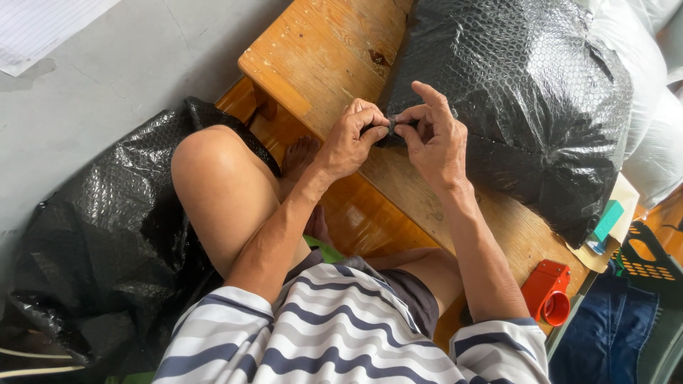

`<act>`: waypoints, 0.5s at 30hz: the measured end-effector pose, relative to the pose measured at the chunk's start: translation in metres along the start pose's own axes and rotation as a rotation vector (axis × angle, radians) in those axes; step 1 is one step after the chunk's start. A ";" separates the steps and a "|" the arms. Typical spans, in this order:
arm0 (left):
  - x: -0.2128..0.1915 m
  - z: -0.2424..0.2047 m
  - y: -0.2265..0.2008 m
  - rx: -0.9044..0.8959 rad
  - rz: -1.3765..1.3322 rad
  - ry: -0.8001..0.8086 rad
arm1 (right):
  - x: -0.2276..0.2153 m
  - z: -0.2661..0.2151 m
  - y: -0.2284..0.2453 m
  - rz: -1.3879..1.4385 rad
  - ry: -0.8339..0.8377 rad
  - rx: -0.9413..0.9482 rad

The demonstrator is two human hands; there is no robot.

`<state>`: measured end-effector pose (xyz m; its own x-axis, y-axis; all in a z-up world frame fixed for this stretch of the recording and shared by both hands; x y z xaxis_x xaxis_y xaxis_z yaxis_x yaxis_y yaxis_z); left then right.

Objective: The person seals a black bubble mailer by folding the top edges and applying clear adhesive tape. They use a red tape dispenser to apply tape across the seam, then press the edges together to secure the package.

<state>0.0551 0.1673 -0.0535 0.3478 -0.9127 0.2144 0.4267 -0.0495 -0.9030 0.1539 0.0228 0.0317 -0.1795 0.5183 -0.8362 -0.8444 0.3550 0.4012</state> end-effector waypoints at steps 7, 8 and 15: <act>0.005 -0.005 -0.009 -0.009 0.009 -0.032 | 0.006 -0.004 -0.004 -0.033 -0.073 -0.055; 0.005 -0.005 -0.005 -0.010 0.026 -0.061 | 0.006 -0.004 -0.004 -0.041 -0.077 -0.058; 0.009 -0.008 -0.006 -0.026 0.029 -0.136 | -0.004 -0.004 -0.003 -0.034 -0.097 -0.065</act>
<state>0.0493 0.1563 -0.0492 0.4705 -0.8507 0.2345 0.3935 -0.0356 -0.9186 0.1554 0.0167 0.0327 -0.1027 0.5807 -0.8076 -0.8809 0.3241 0.3450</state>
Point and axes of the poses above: each hand's wrist, its own z-axis towards the middle knuckle, its own x-axis out of the palm, y = z × x, the point moved 1 cm from there along z, towards the middle knuckle, and after that the axes turned 15 degrees about -z, right-handed, at the moved point
